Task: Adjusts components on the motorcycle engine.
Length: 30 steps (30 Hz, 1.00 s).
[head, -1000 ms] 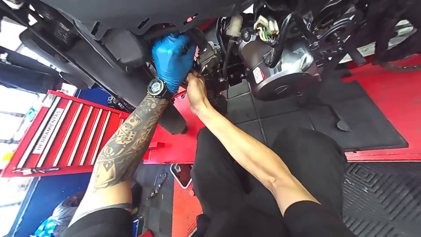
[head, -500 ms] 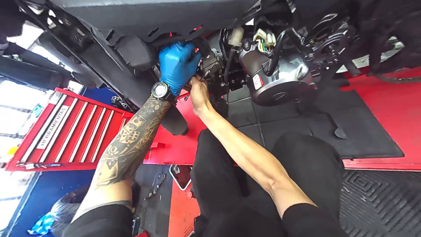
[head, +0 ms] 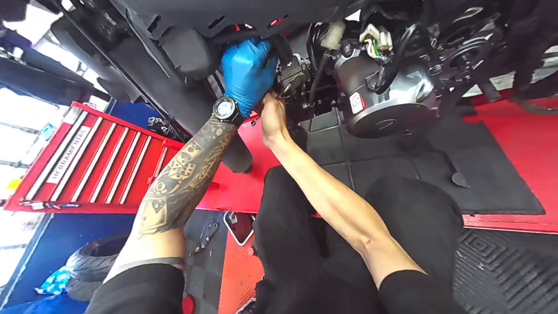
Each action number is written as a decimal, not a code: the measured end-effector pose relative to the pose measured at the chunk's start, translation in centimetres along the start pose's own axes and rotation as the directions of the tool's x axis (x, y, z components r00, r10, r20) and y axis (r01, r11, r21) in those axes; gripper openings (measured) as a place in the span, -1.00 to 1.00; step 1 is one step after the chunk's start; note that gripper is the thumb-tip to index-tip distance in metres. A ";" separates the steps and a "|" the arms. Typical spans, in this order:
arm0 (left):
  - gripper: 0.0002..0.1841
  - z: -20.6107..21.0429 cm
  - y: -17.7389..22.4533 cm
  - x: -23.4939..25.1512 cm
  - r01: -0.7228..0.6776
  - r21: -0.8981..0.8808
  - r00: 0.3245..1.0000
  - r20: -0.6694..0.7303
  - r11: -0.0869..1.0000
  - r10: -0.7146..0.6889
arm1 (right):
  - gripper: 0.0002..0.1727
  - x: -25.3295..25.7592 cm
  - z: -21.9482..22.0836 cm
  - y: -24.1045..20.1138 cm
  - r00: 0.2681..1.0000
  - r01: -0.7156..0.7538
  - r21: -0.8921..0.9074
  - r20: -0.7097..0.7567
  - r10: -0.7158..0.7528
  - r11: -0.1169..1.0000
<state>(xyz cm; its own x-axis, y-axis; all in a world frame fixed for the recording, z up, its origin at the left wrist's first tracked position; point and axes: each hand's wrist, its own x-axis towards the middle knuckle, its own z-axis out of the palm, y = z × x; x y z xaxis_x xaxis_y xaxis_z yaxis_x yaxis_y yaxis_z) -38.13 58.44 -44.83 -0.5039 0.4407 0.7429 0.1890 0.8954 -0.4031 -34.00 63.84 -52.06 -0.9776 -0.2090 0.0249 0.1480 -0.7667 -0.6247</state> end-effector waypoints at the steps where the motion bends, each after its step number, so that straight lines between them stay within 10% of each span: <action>1: -0.81 0.0 0.0 0.1 -0.008 0.001 1.000 0.010 1.000 0.008 | -0.59 0.1 0.0 0.0 1.000 0.008 0.006 0.001 -0.008 1.000; 30: -0.79 -0.5 -0.3 -0.5 -0.001 0.018 1.000 0.032 1.000 0.000 | -0.56 -2.0 -0.2 1.2 0.999 0.015 0.107 0.037 -0.019 0.994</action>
<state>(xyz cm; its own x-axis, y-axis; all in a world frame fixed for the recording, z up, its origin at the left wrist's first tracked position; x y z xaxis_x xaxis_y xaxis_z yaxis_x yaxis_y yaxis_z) -37.48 57.98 -44.85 -0.5302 0.4387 0.7255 0.1745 0.8939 -0.4130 -31.90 63.41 -52.99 -0.9741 -0.2167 0.0650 0.1489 -0.8304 -0.5369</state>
